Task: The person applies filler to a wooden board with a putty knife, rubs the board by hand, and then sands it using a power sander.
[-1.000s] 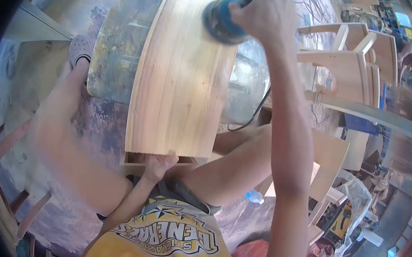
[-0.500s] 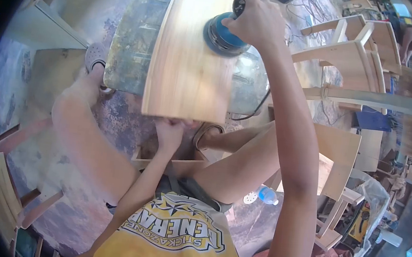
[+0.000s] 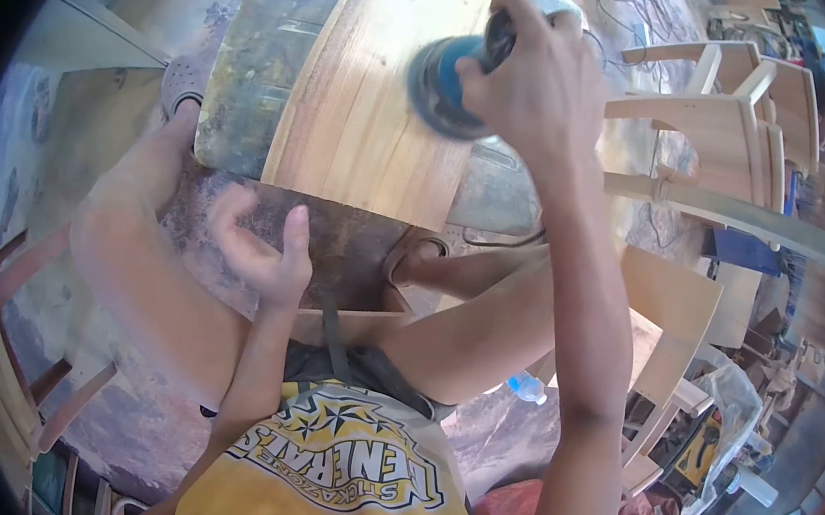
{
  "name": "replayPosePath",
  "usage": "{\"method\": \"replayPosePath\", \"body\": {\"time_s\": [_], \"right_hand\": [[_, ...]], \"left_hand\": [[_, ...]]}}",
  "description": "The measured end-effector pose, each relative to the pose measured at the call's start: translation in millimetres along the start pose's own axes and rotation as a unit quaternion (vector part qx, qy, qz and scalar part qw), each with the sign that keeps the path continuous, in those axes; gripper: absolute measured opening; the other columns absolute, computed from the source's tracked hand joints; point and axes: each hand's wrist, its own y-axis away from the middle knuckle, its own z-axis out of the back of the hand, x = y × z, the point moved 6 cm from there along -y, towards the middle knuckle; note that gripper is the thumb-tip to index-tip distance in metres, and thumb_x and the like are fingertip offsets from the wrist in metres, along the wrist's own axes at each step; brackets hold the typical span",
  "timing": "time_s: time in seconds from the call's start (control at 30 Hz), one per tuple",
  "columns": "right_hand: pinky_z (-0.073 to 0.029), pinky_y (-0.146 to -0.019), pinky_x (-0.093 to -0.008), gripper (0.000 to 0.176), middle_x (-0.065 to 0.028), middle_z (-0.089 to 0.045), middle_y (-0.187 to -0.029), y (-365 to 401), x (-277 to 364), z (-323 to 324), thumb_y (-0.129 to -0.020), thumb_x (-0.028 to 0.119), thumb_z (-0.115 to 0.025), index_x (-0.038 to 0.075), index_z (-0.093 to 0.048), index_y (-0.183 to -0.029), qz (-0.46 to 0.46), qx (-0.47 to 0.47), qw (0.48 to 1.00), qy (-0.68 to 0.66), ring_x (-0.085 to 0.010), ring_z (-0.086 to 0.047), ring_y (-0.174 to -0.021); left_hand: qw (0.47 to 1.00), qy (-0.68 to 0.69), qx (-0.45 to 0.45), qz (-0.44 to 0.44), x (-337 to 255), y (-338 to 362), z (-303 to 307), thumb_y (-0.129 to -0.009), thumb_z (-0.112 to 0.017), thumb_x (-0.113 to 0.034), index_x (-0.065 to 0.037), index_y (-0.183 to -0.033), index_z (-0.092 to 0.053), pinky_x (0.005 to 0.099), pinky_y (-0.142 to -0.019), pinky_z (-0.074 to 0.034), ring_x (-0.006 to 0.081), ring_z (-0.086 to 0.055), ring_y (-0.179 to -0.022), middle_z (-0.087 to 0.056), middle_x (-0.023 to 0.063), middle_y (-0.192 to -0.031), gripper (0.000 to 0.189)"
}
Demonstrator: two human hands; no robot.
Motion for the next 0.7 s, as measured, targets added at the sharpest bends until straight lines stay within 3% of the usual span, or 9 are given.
{"method": "replayPosePath", "body": {"time_s": [0.03,0.07,0.13,0.23,0.33,0.37,0.5,0.57,0.7], "right_hand": [[-0.056,-0.078,-0.0488,0.051,-0.0199,-0.064,-0.104,-12,-3,-2,-0.071,0.029,-0.084,0.020,-0.065,-0.117,0.006,-0.024,1.000,0.010,-0.0422,-0.069,-0.091],[-0.056,-0.078,-0.0488,0.051,-0.0199,-0.064,-0.104,-24,-3,-4,-0.071,0.029,-0.084,0.020,-0.065,-0.117,0.008,-0.023,1.000,0.010,-0.0422,-0.069,-0.091],[-0.053,-0.073,-0.0484,0.036,-0.0183,-0.064,-0.088,-43,1,1,-0.071,0.021,-0.077,0.009,-0.062,-0.100,-0.026,-0.025,0.999,-0.019,-0.0391,-0.065,-0.084],[-0.052,-0.074,-0.0488,0.034,-0.0189,-0.064,-0.089,-56,17,3,-0.072,0.018,-0.077,0.008,-0.061,-0.101,-0.030,-0.007,0.999,0.012,-0.0397,-0.065,-0.084],[-0.053,-0.079,-0.0474,0.043,-0.0173,-0.064,-0.098,-43,43,-3,-0.072,0.025,-0.082,0.013,-0.062,-0.108,0.016,-0.002,1.000,0.025,-0.0379,-0.066,-0.091],[-0.054,-0.083,-0.0457,0.051,-0.0136,-0.066,-0.105,-38,54,-8,-0.072,0.032,-0.085,0.018,-0.064,-0.116,0.048,0.003,0.998,0.031,-0.0351,-0.068,-0.096],[-0.054,-0.083,-0.0456,0.051,-0.0154,-0.067,-0.105,-29,109,-3,-0.072,0.034,-0.085,0.018,-0.064,-0.116,0.097,0.027,0.995,0.002,-0.0358,-0.068,-0.097],[-0.051,-0.077,-0.0499,0.036,-0.0220,-0.062,-0.093,-44,121,4,-0.072,0.019,-0.080,0.008,-0.060,-0.101,0.116,-0.008,0.992,-0.054,-0.0417,-0.064,-0.087],[-0.051,-0.075,-0.0488,0.036,-0.0185,-0.062,-0.088,-96,101,-14,-0.070,0.015,-0.079,0.008,-0.059,-0.099,0.090,-0.028,0.995,-0.031,-0.0394,-0.064,-0.087]], "left_hand": [[0.994,-0.074,-0.023,-0.075,-12,-12,-2,-0.085,-0.083,-0.030,0.003,-0.134,-0.053,0.0508,-0.111,-0.035,0.0375,-0.047,-0.129,-0.054,0.0184,-0.141,0.067],[0.994,-0.074,-0.025,-0.073,-7,-12,-6,-0.085,-0.083,-0.030,0.003,-0.134,-0.053,0.0508,-0.111,-0.035,0.0375,-0.047,-0.129,-0.054,0.0184,-0.141,0.067],[0.992,-0.114,0.053,0.003,14,-2,-20,-0.083,-0.083,-0.045,0.003,-0.147,-0.041,0.0608,-0.120,-0.014,0.0438,-0.024,-0.148,-0.045,0.0167,-0.151,0.091],[0.987,-0.131,0.097,0.014,26,11,-25,-0.078,-0.084,-0.053,0.003,-0.151,-0.036,0.0597,-0.122,-0.014,0.0432,-0.015,-0.154,-0.038,0.0166,-0.158,0.103],[0.997,-0.052,0.049,0.013,35,17,-31,-0.078,-0.080,-0.061,0.003,-0.149,-0.040,0.0627,-0.120,-0.015,0.0475,-0.017,-0.152,-0.042,0.0174,-0.155,0.104],[0.997,-0.055,0.042,0.016,36,19,-32,-0.078,-0.080,-0.061,0.003,-0.149,-0.040,0.0627,-0.120,-0.015,0.0475,-0.017,-0.152,-0.042,0.0174,-0.155,0.104],[0.998,-0.034,0.047,0.036,35,20,-32,-0.077,-0.082,-0.057,0.003,-0.150,-0.039,0.0612,-0.122,-0.012,0.0447,-0.012,-0.154,-0.038,0.0167,-0.159,0.104],[0.998,-0.026,0.039,0.038,35,20,-31,-0.078,-0.082,-0.056,0.003,-0.150,-0.040,0.0612,-0.122,-0.014,0.0452,-0.013,-0.154,-0.038,0.0172,-0.159,0.103],[0.998,-0.015,0.048,0.027,38,22,-32,-0.078,-0.083,-0.054,0.002,-0.150,-0.040,0.0617,-0.121,-0.018,0.0472,-0.016,-0.153,-0.042,0.0194,-0.156,0.101]]}}
